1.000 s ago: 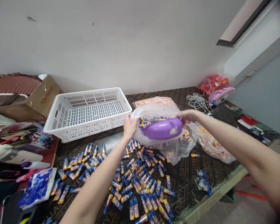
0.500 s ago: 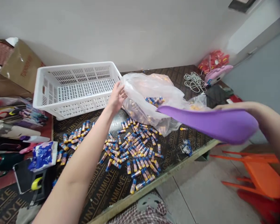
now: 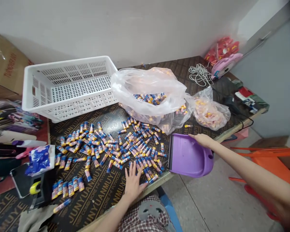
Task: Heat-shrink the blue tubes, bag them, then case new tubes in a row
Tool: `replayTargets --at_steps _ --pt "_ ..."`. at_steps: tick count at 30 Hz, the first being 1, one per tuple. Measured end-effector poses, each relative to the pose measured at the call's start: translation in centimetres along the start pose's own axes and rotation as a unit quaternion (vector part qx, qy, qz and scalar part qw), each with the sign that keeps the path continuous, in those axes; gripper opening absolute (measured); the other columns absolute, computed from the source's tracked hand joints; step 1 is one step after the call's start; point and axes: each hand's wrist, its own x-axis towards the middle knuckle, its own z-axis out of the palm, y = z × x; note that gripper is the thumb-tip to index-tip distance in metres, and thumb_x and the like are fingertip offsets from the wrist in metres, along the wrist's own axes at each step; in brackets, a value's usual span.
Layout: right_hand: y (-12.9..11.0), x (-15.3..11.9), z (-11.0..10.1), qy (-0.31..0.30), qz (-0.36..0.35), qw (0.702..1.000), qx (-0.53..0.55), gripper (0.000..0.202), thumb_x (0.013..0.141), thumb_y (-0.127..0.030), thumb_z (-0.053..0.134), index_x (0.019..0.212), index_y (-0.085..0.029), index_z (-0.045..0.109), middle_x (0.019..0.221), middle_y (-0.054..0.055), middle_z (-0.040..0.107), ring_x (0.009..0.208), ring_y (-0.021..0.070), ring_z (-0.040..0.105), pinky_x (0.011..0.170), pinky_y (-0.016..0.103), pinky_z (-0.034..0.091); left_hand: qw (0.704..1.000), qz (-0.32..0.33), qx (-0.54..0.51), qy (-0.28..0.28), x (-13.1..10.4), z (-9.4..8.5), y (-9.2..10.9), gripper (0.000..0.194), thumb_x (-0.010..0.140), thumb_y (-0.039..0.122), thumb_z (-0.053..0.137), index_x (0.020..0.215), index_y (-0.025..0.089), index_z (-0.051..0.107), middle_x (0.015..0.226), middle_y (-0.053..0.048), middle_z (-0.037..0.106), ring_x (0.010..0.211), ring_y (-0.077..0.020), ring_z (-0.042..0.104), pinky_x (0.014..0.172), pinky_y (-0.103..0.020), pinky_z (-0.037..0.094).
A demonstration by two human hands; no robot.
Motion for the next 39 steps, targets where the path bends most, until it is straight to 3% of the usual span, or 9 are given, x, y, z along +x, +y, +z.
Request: replayTargets --at_steps 2,4,9,13,20,29,34,37,39 --pt "-0.9 0.7 1.7 -0.052 -0.052 0.997 -0.018 0.042 0.075 0.002 0.039 0.109 -0.009 0.06 0.064 0.008 0.065 0.054 0.0107 0.058 0.056 0.019 0.037 0.999 -0.009 0.03 -0.022 -0.6 1.6 0.7 0.091 0.057 0.052 0.069 0.138 0.032 0.03 0.149 -0.013 0.019 0.136 -0.0407 0.006 0.102 -0.067 0.005" --pt "-2.0 0.7 3.5 -0.086 -0.095 0.991 -0.042 0.048 0.072 0.0 0.044 0.118 -0.013 0.054 0.065 0.006 0.065 0.059 0.0138 0.059 0.059 0.02 0.038 0.998 -0.032 0.046 -0.021 -0.6 2.8 0.1 0.094 0.056 0.052 0.07 0.138 0.031 0.029 0.148 -0.015 0.019 0.135 -0.0419 0.005 0.101 -0.068 0.002" --pt "-4.9 -1.6 7.6 -0.117 -0.15 0.977 -0.095 0.056 0.076 -0.002 0.037 0.13 -0.017 0.043 0.079 0.01 0.068 0.072 0.0188 0.063 0.064 0.023 0.041 0.997 -0.066 0.007 0.026 -0.5 4.0 -3.3 0.069 0.077 0.047 0.05 0.139 0.027 0.029 0.15 -0.013 0.015 0.138 -0.0323 0.004 0.106 -0.058 0.009" --pt "-6.8 -3.9 10.0 -0.114 -0.151 0.974 -0.122 0.058 0.078 -0.001 0.032 0.133 -0.018 0.039 0.086 0.013 0.067 0.075 0.0207 0.065 0.064 0.024 0.043 0.996 -0.064 -0.061 0.028 0.1 2.5 -5.3 0.062 0.084 0.045 0.041 0.14 0.022 0.027 0.151 -0.013 0.01 0.138 -0.0281 0.005 0.108 -0.052 0.016" --pt "-10.9 -5.8 12.4 -0.118 -0.142 0.976 -0.113 0.06 0.081 -0.004 0.034 0.139 -0.022 0.031 0.086 0.011 0.066 0.074 0.0213 0.065 0.064 0.026 0.044 0.988 -0.073 -0.133 0.013 2.6 -1.1 -7.2 0.06 0.085 0.048 0.038 0.14 0.025 0.025 0.15 -0.011 0.013 0.137 -0.0244 0.015 0.108 -0.046 0.022" --pt "-19.2 -9.8 15.1 -0.116 -0.064 0.991 -0.024 0.06 0.083 -0.005 0.032 0.141 -0.02 0.027 0.089 0.011 0.065 0.079 0.0225 0.064 0.068 0.028 0.044 0.991 -0.107 -0.062 0.043 5.3 -2.7 -7.3 0.049 0.089 0.046 0.031 0.132 0.024 0.039 0.139 -0.011 0.037 0.126 -0.0253 0.036 0.099 -0.045 0.033" --pt "-21.6 -13.3 17.6 -0.153 -0.02 0.987 0.053 0.061 0.084 -0.007 0.028 0.143 -0.018 0.018 0.096 0.011 0.06 0.077 0.0195 0.063 0.069 0.028 0.043 0.993 -0.096 -0.026 0.055 5.0 -3.8 -6.6 0.044 0.09 0.042 0.029 0.128 0.024 0.045 0.133 -0.009 0.044 0.121 -0.0223 0.041 0.096 -0.041 0.036" --pt "-22.2 -12.4 16.8 -0.1 -0.061 0.99 0.081 0.053 0.09 -0.025 0.031 0.142 -0.021 0.02 0.111 0.014 0.052 0.091 0.0225 0.059 0.075 0.031 0.043 0.994 -0.086 -0.029 0.054 4.3 -4.5 -6.1 0.042 0.09 0.043 0.03 0.124 0.025 0.049 0.129 -0.008 0.048 0.116 -0.0214 0.044 0.094 -0.04 0.037" --pt "-23.3 -9.0 14.9 -0.016 -0.109 0.991 0.081 0.053 0.091 -0.038 0.033 0.14 -0.022 0.025 0.122 0.015 0.045 0.111 0.0261 0.048 0.088 0.036 0.039 0.99 -0.102 -0.022 0.092 4.6 -5.8 -6.4 0.04 0.089 0.043 0.032 0.118 0.026 0.054 0.128 -0.008 0.049 0.117 -0.0221 0.044 0.096 -0.041 0.035"
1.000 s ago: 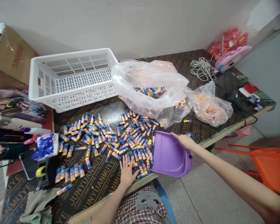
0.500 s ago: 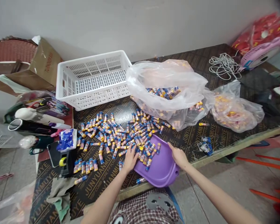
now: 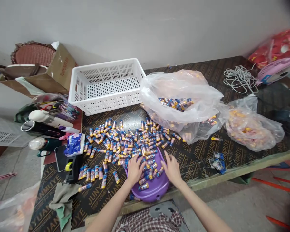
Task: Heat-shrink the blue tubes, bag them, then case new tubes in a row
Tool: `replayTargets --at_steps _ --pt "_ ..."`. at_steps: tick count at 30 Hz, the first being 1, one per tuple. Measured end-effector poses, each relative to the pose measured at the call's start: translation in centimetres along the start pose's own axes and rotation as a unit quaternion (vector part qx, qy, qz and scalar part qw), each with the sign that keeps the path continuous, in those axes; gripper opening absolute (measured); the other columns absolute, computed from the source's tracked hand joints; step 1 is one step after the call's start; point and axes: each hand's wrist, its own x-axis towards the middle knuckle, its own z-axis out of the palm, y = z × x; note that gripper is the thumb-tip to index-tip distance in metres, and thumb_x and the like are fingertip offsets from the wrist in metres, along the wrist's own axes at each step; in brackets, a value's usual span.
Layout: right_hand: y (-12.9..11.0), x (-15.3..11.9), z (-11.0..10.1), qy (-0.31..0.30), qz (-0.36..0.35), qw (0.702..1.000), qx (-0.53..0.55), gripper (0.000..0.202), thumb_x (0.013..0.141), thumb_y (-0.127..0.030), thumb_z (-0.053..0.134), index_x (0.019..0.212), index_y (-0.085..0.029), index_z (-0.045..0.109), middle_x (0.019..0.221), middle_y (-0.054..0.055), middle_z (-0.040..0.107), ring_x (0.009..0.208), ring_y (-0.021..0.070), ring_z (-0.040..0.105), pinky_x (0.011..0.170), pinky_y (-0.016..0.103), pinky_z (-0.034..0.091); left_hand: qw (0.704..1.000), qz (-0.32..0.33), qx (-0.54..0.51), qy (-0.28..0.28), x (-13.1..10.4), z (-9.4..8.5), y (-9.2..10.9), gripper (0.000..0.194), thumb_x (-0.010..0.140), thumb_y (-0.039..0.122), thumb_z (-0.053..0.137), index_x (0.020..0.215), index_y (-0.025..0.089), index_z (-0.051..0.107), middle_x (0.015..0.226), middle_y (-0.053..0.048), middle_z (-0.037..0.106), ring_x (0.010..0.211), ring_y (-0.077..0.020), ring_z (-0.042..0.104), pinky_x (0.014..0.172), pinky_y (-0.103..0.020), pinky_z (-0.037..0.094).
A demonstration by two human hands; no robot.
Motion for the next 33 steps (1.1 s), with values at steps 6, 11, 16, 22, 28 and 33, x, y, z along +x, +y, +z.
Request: replayTargets --at_steps 6,11,16,22,28,33 --pt "-5.0 16.6 -3.5 0.014 -0.01 1.0 -0.004 0.047 0.091 -0.045 0.03 0.131 -0.023 0.042 0.125 0.014 0.046 0.114 0.0285 0.043 0.092 0.043 0.033 0.926 -0.307 0.005 0.221 7.3 -6.4 -5.6 0.053 0.084 0.052 0.036 0.126 0.02 0.045 0.145 -0.015 0.022 0.132 -0.0353 0.017 0.103 -0.057 0.016" --pt "-8.5 21.7 -0.5 0.019 0.029 0.999 0.001 0.062 0.087 -0.059 0.026 0.131 -0.018 0.042 0.129 0.021 0.038 0.114 0.0394 0.036 0.085 0.053 0.034 0.851 -0.48 -0.087 0.192 11.6 -8.2 -10.7 0.079 0.075 0.066 0.04 0.138 0.021 0.024 0.141 -0.02 0.027 0.129 -0.0425 0.019 0.094 -0.066 0.021" --pt "-9.2 20.0 1.7 -0.034 -0.021 0.999 0.007 0.062 0.079 -0.07 0.031 0.119 -0.027 0.053 0.121 0.011 0.045 0.108 0.0331 0.039 0.081 0.039 0.039 0.907 -0.392 -0.064 0.14 12.1 -5.3 -10.0 0.056 0.08 0.062 0.034 0.126 0.032 0.044 0.131 -0.011 0.043 0.124 -0.0309 0.036 0.099 -0.054 0.026" --pt "-9.0 13.6 3.0 -0.121 -0.097 0.988 0.018 0.058 0.078 -0.069 0.037 0.113 -0.027 0.058 0.117 0.009 0.048 0.105 0.0291 0.042 0.079 0.034 0.04 0.965 -0.237 -0.097 0.047 9.9 -2.7 -6.4 0.045 0.086 0.054 0.031 0.118 0.032 0.053 0.118 -0.004 0.057 0.115 -0.0213 0.047 0.1 -0.043 0.029" --pt "-8.1 5.1 2.5 -0.18 -0.168 0.968 0.047 0.047 0.088 -0.051 0.037 0.127 -0.027 0.046 0.127 0.011 0.045 0.109 0.0264 0.047 0.091 0.041 0.035 0.979 -0.16 -0.125 -0.029 7.7 -2.4 -4.5 0.043 0.086 0.052 0.033 0.115 0.029 0.056 0.118 -0.002 0.057 0.113 -0.0187 0.049 0.096 -0.035 0.035" --pt "-5.6 -1.6 -0.4 -0.166 -0.272 0.945 0.07 0.049 0.086 -0.043 0.045 0.133 -0.034 0.037 0.142 0.009 0.032 0.127 0.0285 0.033 0.101 0.049 0.025 0.984 -0.078 -0.118 -0.109 6.7 -2.3 -2.4 0.045 0.084 0.054 0.037 0.113 0.027 0.058 0.115 -0.003 0.059 0.109 -0.0191 0.051 0.093 -0.033 0.039"
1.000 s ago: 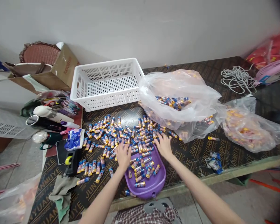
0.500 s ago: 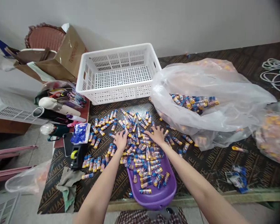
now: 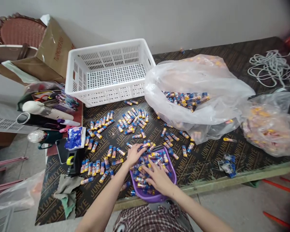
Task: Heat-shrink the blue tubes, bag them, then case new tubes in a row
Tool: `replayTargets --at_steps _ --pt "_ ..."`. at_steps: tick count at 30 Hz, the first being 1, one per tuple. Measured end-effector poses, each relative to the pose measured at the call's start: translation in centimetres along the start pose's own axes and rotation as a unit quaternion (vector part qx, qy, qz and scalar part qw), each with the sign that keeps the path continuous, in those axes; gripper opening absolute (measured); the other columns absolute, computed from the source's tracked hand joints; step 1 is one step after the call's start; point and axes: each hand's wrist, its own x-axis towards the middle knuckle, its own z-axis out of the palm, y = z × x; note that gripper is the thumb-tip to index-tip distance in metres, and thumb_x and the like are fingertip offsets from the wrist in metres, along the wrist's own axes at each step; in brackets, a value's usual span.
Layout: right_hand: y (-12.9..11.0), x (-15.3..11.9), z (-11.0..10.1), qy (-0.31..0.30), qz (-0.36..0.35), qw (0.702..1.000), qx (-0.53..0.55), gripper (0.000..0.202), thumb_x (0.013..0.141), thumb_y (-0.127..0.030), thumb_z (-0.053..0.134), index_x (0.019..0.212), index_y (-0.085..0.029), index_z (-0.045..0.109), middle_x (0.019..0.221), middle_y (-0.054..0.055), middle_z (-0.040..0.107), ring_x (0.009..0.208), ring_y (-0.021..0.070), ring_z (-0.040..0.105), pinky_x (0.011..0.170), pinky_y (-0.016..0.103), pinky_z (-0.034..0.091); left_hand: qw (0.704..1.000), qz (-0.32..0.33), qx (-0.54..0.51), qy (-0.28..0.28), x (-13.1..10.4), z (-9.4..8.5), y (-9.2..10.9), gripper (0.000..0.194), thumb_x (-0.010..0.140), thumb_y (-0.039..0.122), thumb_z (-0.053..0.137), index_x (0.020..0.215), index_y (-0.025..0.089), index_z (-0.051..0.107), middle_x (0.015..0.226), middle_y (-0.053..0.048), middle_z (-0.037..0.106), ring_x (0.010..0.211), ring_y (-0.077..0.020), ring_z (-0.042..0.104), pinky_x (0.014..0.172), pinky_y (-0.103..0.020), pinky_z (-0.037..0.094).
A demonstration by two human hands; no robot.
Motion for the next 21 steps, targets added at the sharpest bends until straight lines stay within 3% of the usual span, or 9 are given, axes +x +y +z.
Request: replayTargets --at_steps 2,4,5,7,10,15,18,21 --pt "1.0 -2.9 0.3 0.09 0.099 0.991 0.006 0.052 0.084 -0.045 0.046 0.133 -0.031 0.037 0.142 0.01 0.031 0.13 0.0298 0.03 0.102 0.05 0.025 1.0 0.011 0.019 -0.022 -0.8 0.8 0.8 0.046 0.083 0.055 0.039 0.115 0.028 0.057 0.117 -0.005 0.058 0.11 -0.0203 0.051 0.093 -0.034 0.039" --pt "2.8 -5.3 1.4 0.169 0.258 0.95 0.055 0.061 0.081 -0.049 0.047 0.136 -0.024 0.034 0.138 0.015 0.036 0.126 0.0325 0.036 0.098 0.049 0.033 0.998 0.016 0.05 -0.033 -1.9 1.7 1.5 0.046 0.083 0.055 0.039 0.116 0.028 0.057 0.123 -0.006 0.054 0.113 -0.0224 0.049 0.093 -0.038 0.038" --pt "3.7 -6.2 2.2 0.171 0.314 0.927 0.11 0.067 0.079 -0.049 0.048 0.137 -0.021 0.03 0.131 0.017 0.043 0.119 0.0331 0.045 0.092 0.048 0.04 0.997 0.021 0.068 -0.038 -2.4 2.2 1.8 0.045 0.083 0.054 0.039 0.115 0.029 0.057 0.126 -0.006 0.052 0.115 -0.0235 0.047 0.093 -0.041 0.038" --pt "5.0 -7.3 4.0 0.119 0.37 0.884 0.261 0.073 0.077 -0.046 0.046 0.139 -0.017 0.022 0.107 0.016 0.059 0.088 0.0305 0.064 0.069 0.044 0.052 0.993 0.04 0.101 -0.045 -3.6 3.1 2.5 0.042 0.084 0.053 0.038 0.113 0.029 0.059 0.13 -0.006 0.05 0.117 -0.0254 0.045 0.093 -0.046 0.037" --pt "5.6 -8.0 6.2 0.084 0.377 0.82 0.423 0.067 0.077 -0.037 0.038 0.138 -0.018 0.017 0.083 0.007 0.065 0.041 0.019 0.058 0.039 0.034 0.048 0.986 0.08 0.136 -0.051 -5.5 3.9 3.7 0.039 0.085 0.05 0.038 0.109 0.029 0.06 0.131 -0.006 0.048 0.117 -0.0268 0.045 0.092 -0.048 0.037" --pt "5.2 -9.2 6.5 0.147 0.355 0.779 0.496 0.069 0.073 -0.034 0.038 0.137 -0.02 0.016 0.101 0.01 0.061 0.035 0.0118 0.051 0.034 0.03 0.045 0.982 0.108 0.156 -0.006 -8.3 4.5 7.0 0.033 0.087 0.039 0.038 0.112 0.028 0.057 0.129 -0.007 0.05 0.116 -0.0281 0.043 0.093 -0.054 0.035" --pt "5.2 -10.4 4.2 0.167 0.347 0.773 0.504 0.074 0.072 -0.038 0.039 0.139 -0.02 0.011 0.117 0.014 0.056 0.038 0.012 0.053 0.037 0.033 0.048 0.983 0.114 0.138 0.033 -9.8 4.2 10.6 0.034 0.086 0.035 0.039 0.117 0.031 0.054 0.134 -0.006 0.046 0.12 -0.0295 0.04 0.101 -0.061 0.022" --pt "5.1 -11.5 -0.6 0.182 0.31 0.788 0.5 0.076 0.073 -0.038 0.041 0.14 -0.027 0.007 0.13 0.013 0.047 0.042 0.0125 0.056 0.035 0.031 0.046 0.982 0.147 0.112 0.037 -11.1 1.4 15.5 0.039 0.084 0.038 0.042 0.122 0.036 0.05 0.135 -0.004 0.045 0.123 -0.0334 0.037 0.102 -0.067 0.011"
